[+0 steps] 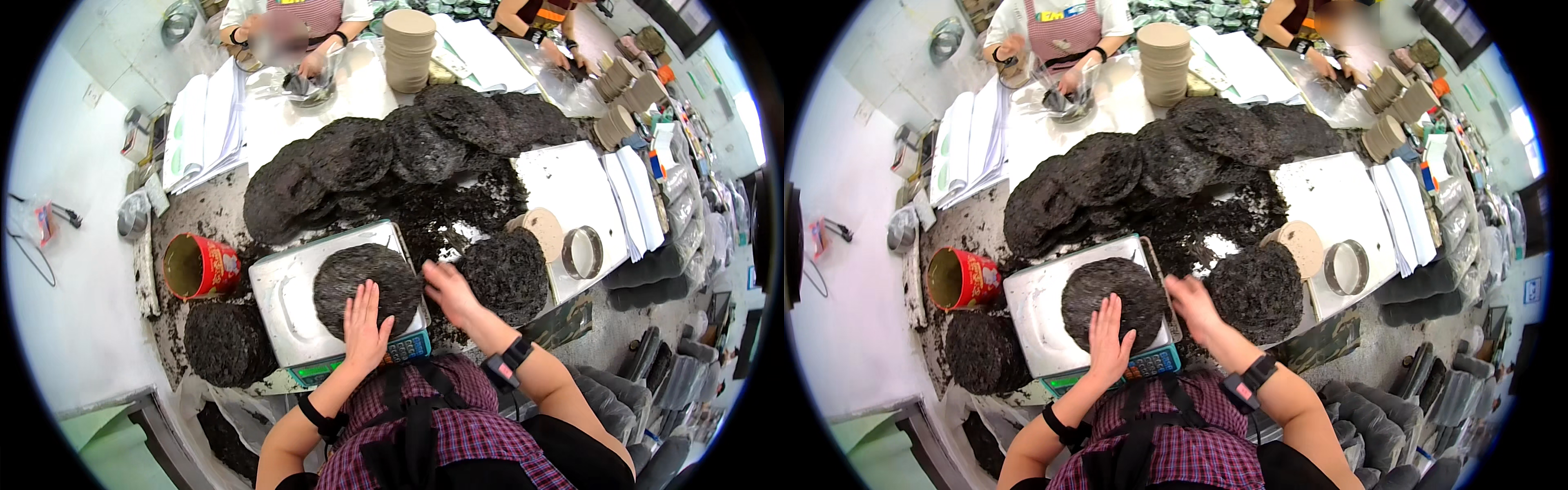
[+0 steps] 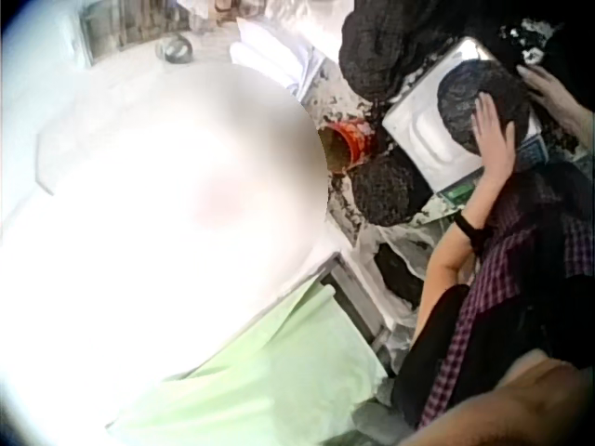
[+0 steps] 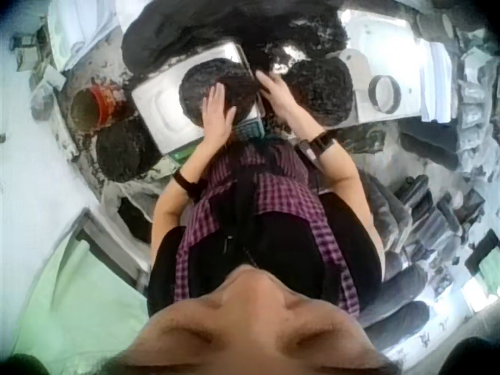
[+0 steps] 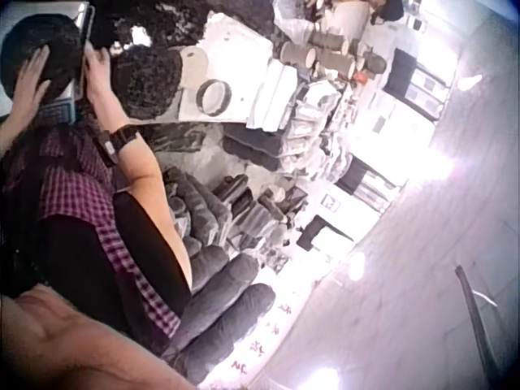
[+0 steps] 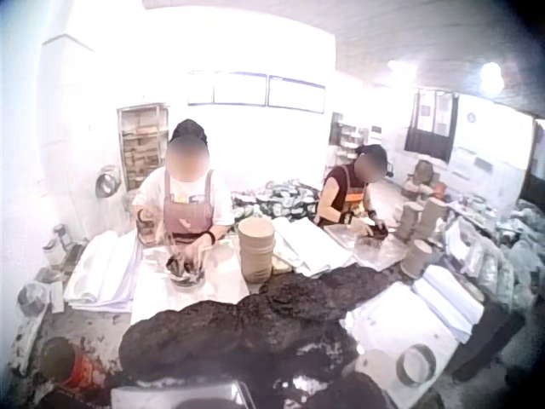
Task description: The person weighs and sorts compressed tea cakes by hand on a scale. They move individual tea cakes from a stack onto the scale and then place them into a second stack after weighing.
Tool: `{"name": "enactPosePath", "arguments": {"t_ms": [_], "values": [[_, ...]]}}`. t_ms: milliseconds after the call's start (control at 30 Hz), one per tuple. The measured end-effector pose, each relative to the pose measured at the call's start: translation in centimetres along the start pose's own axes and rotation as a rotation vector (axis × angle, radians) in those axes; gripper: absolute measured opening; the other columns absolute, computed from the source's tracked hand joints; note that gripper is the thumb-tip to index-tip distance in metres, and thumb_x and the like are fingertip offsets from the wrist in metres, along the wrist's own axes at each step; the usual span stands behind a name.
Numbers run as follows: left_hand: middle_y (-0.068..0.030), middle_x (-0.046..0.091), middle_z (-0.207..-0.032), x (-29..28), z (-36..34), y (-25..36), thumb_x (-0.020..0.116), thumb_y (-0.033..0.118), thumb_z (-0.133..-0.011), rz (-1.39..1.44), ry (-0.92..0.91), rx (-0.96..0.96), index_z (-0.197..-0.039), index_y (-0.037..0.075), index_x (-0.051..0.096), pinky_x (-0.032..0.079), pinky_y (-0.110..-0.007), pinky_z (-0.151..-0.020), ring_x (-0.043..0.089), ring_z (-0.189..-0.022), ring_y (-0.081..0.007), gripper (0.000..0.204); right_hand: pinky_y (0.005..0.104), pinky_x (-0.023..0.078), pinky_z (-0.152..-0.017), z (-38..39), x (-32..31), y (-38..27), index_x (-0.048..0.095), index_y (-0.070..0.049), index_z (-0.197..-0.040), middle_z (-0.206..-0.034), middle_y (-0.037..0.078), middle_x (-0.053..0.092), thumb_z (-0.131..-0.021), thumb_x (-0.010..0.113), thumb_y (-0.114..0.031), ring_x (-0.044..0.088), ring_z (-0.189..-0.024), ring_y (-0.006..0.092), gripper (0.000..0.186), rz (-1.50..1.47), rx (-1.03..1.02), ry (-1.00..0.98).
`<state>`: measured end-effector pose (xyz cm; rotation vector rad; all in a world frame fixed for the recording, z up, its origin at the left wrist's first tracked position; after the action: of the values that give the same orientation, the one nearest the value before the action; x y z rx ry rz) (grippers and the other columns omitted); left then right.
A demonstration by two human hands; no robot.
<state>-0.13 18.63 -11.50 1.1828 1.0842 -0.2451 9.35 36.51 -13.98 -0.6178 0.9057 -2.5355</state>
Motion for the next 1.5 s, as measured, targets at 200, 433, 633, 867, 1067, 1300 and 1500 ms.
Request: {"name": "enactPosePath", "arguments": {"t_ms": [200, 433, 633, 867, 1067, 1300, 1500], "values": [[-0.0201, 0.023, -0.152, -3.1, -2.0, 3.6, 0.06, 0.021, -0.087, 0.205, 0.173, 0.123, -0.144, 0.002, 0.029, 0.011, -0.052, -0.113, 0.017, -0.141, -0.0405, 0.068, 0.0324, 0.048, -0.087, 1.5, -2.4, -5.3, 0.057, -0.001, -0.108, -0.101, 0.007, 0.064, -0.081, 0.072, -0.012, 0.06, -0.092, 0.0179, 0.032, 0.096, -0.391, 0.029], [-0.0172, 0.025, -0.151, -15.6, 4.1, -8.2, 0.06, 0.011, -0.084, -0.365, 0.527, -0.259, -0.143, 0.006, 0.035, 0.013, -0.046, -0.114, 0.021, -0.139, -0.0359, 0.064, 0.0386, 0.037, -0.106, -11.5, -15.6, -26.8, 0.04, 0.003, -0.134, -0.135, 0.016, 0.047, -0.088, 0.065, -0.019, 0.047, -0.122, 0.0268, 0.056, -0.624, -0.706, 0.149], [-0.0181, 0.025, -0.15, -18.9, 20.6, -22.7, 0.065, 0.032, -0.088, 0.134, 0.896, -1.154, -0.147, 0.002, 0.02, 0.023, -0.045, -0.112, 0.025, -0.138, -0.034, 0.081, 0.0381, 0.031, -0.11, -7.4, -11.4, -26.8, 0.038, 0.002, -0.137, -0.136, 0.015, 0.044, -0.093, 0.058, -0.026, 0.042, -0.128, 0.0265, 0.056, -0.059, -0.758, 0.078], [-0.0154, 0.024, -0.151, -16.0, 20.9, -22.9, 0.064, 0.035, -0.089, 0.581, 0.963, -1.243, -0.15, 0.004, 0.011, 0.031, -0.044, -0.111, 0.031, -0.136, -0.0318, 0.087, 0.0357, 0.043, -0.095, 4.1, -15.3, -11.9, 0.059, -0.002, -0.112, -0.114, 0.014, 0.061, -0.086, 0.063, -0.012, 0.057, -0.11, 0.0283, 0.028, 1.06, -0.885, 0.382], [-0.0186, 0.028, -0.149, -18.8, 17.5, -17.4, 0.06, 0.034, -0.092, 0.069, 1.096, -0.811, -0.147, 0.001, 0.019, 0.032, -0.04, -0.109, 0.034, -0.134, -0.0306, 0.076, 0.0468, 0.015, -0.115, 10.7, -12.7, -4.8, 0.032, -0.002, -0.141, -0.146, 0.017, 0.031, -0.067, 0.081, -0.034, 0.022, -0.139, 0.0356, 0.095, 1.604, -0.779, 0.216], [-0.0133, 0.044, -0.14, -8.5, 5.8, -0.3, 0.067, 0.017, -0.082, -0.075, -0.027, -0.031, -0.134, 0.008, 0.048, 0.016, -0.05, -0.114, 0.033, -0.136, -0.0318, 0.056, 0.0483, 0.018, -0.114, 9.1, -13.6, -2.4, 0.035, -0.003, -0.14, -0.148, 0.02, 0.028, -0.07, 0.077, -0.025, 0.023, -0.139, 0.0372, 0.085, 1.642, -0.775, 0.218], [-0.0117, 0.043, -0.141, -6.9, 8.0, -2.1, 0.065, 0.02, -0.082, 0.035, 0.171, -0.103, -0.133, 0.009, 0.048, 0.015, -0.054, -0.113, 0.033, -0.135, -0.0325, 0.055, 0.0465, 0.023, -0.114, 7.1, -12.4, -0.8, 0.034, 0.0, -0.14, -0.147, 0.024, 0.028, -0.065, 0.063, -0.003, 0.024, -0.137, 0.0415, 0.081, 1.725, -0.921, 0.309]]}}
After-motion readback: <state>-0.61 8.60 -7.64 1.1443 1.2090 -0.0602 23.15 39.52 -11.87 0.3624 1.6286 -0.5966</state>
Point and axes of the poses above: each hand's wrist, its own z-axis away from the middle knuckle, its own x-axis out of the palm, y = z × x, the point moved 3 cm from there along -z, towards the middle knuckle
